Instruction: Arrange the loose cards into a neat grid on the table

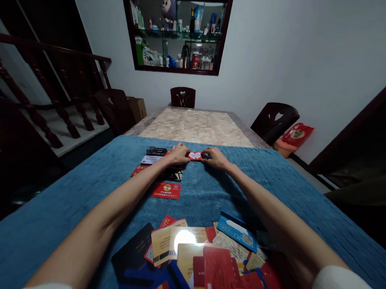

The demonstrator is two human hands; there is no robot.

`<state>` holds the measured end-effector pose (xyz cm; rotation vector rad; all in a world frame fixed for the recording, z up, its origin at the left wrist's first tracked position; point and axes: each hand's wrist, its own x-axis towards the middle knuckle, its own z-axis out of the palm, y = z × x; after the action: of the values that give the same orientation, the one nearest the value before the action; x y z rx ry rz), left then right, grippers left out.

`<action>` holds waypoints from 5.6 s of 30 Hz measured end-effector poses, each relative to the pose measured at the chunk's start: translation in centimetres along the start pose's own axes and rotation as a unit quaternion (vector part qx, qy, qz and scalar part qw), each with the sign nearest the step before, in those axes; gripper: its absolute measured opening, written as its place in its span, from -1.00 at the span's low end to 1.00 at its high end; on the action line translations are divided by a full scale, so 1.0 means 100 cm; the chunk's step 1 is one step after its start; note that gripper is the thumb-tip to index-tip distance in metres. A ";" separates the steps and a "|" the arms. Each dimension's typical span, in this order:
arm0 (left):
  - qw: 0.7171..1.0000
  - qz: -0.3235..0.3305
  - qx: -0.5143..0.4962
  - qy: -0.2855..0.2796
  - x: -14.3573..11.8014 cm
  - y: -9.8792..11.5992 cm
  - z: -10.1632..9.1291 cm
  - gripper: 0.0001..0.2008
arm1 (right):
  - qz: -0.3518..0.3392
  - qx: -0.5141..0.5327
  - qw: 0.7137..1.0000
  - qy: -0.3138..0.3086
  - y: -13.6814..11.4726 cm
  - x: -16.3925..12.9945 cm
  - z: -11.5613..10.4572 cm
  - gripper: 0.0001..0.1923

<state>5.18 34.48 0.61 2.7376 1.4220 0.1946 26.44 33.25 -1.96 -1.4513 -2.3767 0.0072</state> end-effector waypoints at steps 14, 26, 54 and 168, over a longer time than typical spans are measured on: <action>0.999 -0.031 0.009 -0.019 0.004 0.004 0.001 -0.65 | 0.038 0.020 0.999 -0.024 0.006 0.002 0.010 -0.66; 0.998 -0.028 0.032 -0.040 0.006 0.011 -0.004 -0.66 | 0.056 0.017 0.998 -0.032 0.005 0.002 0.011 -0.70; 0.999 0.028 0.045 0.010 -0.023 0.038 -0.020 -0.66 | 0.049 0.015 0.998 0.020 -0.017 -0.072 -0.033 -0.65; 0.957 0.132 -0.242 0.093 -0.222 0.147 -0.016 -0.71 | -0.114 -0.050 0.961 0.247 -0.154 -0.268 -0.051 -0.66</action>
<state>4.24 7.88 1.77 2.5203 0.8725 0.7235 25.77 1.96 -2.22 -1.0522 -2.1254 -0.4837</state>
